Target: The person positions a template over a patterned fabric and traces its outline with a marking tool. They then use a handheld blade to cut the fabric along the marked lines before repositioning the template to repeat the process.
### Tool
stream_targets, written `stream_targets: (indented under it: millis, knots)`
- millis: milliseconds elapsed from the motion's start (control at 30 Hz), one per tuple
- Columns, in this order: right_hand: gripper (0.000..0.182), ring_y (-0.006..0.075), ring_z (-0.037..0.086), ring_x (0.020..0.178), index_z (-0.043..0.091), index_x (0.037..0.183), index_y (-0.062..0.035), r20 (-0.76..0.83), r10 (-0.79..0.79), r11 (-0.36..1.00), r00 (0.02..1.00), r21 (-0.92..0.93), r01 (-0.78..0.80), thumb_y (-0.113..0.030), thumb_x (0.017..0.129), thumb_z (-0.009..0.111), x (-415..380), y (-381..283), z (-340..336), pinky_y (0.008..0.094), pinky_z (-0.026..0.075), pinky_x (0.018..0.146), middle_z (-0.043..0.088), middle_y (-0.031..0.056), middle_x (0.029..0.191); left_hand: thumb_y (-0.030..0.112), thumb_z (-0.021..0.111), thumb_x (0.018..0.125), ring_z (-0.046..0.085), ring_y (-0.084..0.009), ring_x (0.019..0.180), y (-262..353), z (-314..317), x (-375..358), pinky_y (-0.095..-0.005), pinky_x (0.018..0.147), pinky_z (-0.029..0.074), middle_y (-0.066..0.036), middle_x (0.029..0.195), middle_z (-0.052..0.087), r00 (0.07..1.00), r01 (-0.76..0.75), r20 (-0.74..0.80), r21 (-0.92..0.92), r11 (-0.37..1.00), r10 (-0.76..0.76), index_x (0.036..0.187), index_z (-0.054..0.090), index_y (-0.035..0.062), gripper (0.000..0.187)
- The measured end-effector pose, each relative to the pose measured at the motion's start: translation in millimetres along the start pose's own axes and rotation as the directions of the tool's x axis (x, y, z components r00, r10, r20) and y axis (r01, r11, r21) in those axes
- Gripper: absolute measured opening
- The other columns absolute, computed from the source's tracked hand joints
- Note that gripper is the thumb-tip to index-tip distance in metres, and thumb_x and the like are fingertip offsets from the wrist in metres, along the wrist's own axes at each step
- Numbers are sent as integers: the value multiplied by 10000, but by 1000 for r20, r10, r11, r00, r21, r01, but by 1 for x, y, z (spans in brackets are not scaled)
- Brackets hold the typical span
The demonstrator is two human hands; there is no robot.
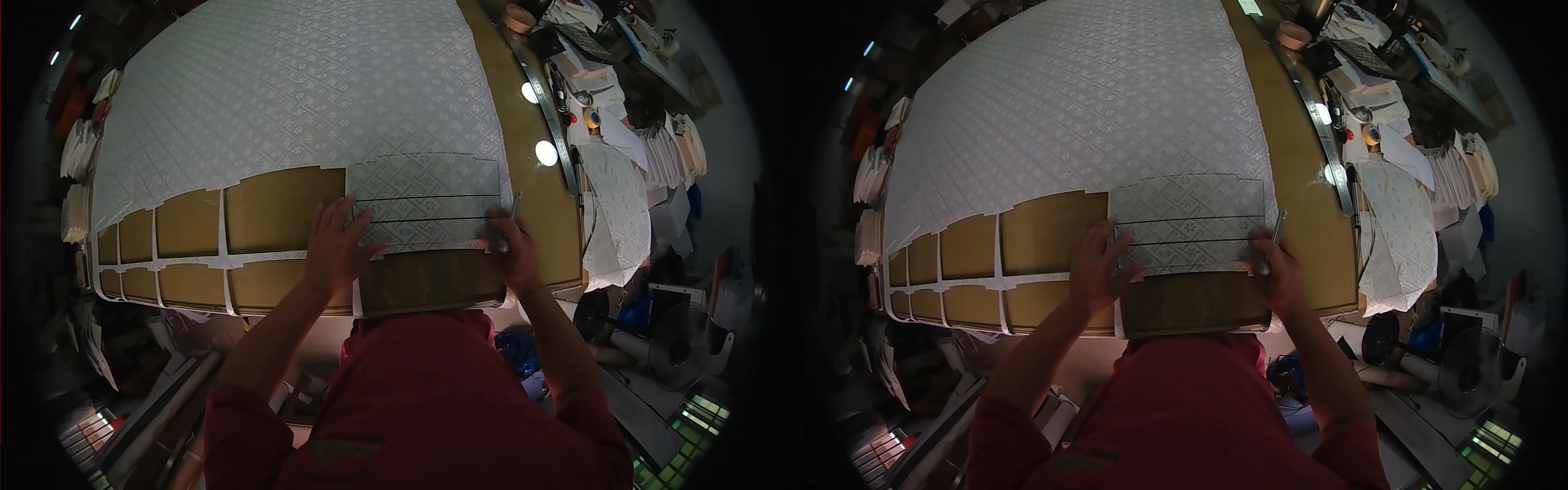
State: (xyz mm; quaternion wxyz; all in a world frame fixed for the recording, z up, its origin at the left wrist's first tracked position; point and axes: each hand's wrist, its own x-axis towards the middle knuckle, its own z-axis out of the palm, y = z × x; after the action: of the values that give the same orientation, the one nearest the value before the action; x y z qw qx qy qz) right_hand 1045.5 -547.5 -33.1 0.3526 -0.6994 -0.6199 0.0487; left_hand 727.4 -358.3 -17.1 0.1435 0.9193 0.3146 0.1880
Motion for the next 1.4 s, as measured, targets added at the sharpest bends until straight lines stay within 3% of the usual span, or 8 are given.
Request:
stream_targets:
  millis: [267, 333, 467, 567, 633, 967, 1133, 1400]
  knots:
    - [469, 386, 643, 1253, 575, 1205, -76, 8, -11, 1000, 1000, -13, 11, -34, 805, 817, 0, 2, 1, 464, 537, 1017, 705, 145, 1325, 155, 774, 835, 553, -355, 1237, -15, -17, 51, -476, 1049, 466, -145, 1226, 610, 958, -276, 103, 83, 957, 268, 1142, 727, 137, 311]
    - [464, 388, 655, 1231, 571, 1207, -78, 0, -39, 999, 999, -30, 39, -42, 814, 816, 1, -2, 0, 461, 553, 996, 709, 142, 1315, 171, 832, 783, 562, -341, 1216, -14, -14, 79, -450, 992, 508, -127, 1191, 598, 844, -384, 385, -50, 922, 372, 1146, 721, 136, 381]
    - [459, 388, 668, 1201, 573, 1207, -82, -6, -20, 996, 1000, -82, 19, -53, 822, 821, 1, -6, 0, 463, 564, 973, 711, 141, 1308, 198, 894, 713, 563, -326, 1232, 9, -8, 130, -442, 955, 537, -99, 1204, 569, 712, -505, 515, -96, 858, 477, 1250, 697, 191, 572]
    - [465, 383, 672, 1187, 574, 1217, -86, 6, -18, 992, 1000, -123, 19, -58, 825, 824, 4, -11, -3, 467, 563, 972, 711, 142, 1306, 249, 949, 640, 543, -337, 1301, 37, -7, 152, -460, 981, 542, -104, 1426, 515, 559, -679, 606, -58, 732, 566, 1419, 611, 299, 851]
    - [461, 382, 675, 1175, 584, 1213, -80, 65, 44, 993, 997, -111, -36, -60, 822, 827, 4, -14, -6, 463, 564, 967, 710, 152, 1305, 165, 978, 573, 382, -379, 1500, 55, -6, 159, -448, 1078, 526, -106, 1694, 276, 392, -803, 722, -33, 595, 570, 1560, 440, 404, 1149]
    - [473, 417, 666, 1157, 603, 1201, -77, -23, -73, 997, 997, -12, 73, -54, 774, 805, 1, -4, -6, 474, 556, 959, 696, 171, 1298, 119, 988, 524, 235, -454, 1568, 89, 5, 166, -567, 1068, 544, -92, 1738, 158, 303, -859, 808, 2, 513, 505, 1573, 372, 477, 1267]
    - [461, 413, 670, 1100, 597, 1210, -83, -80, -28, 994, 996, 100, 36, -46, 794, 792, -4, 0, -3, 472, 554, 924, 706, 173, 1268, 79, 711, 901, 167, -459, 1588, 102, 7, 169, -657, 1171, 420, -82, 1746, 131, 297, -806, 867, 3, 591, 400, 1569, 367, 494, 858]
    - [303, 334, 674, 855, 684, 1117, -96, -46, 21, 948, 999, 320, -5, -50, 839, 797, -28, 22, -50, 432, 554, 771, 713, 141, 1069, 226, 535, 1033, 147, -476, 1588, 108, 4, 171, -624, 1214, 370, -57, 1771, 58, 320, -685, 896, -5, 728, 307, 1536, 360, 562, 629]
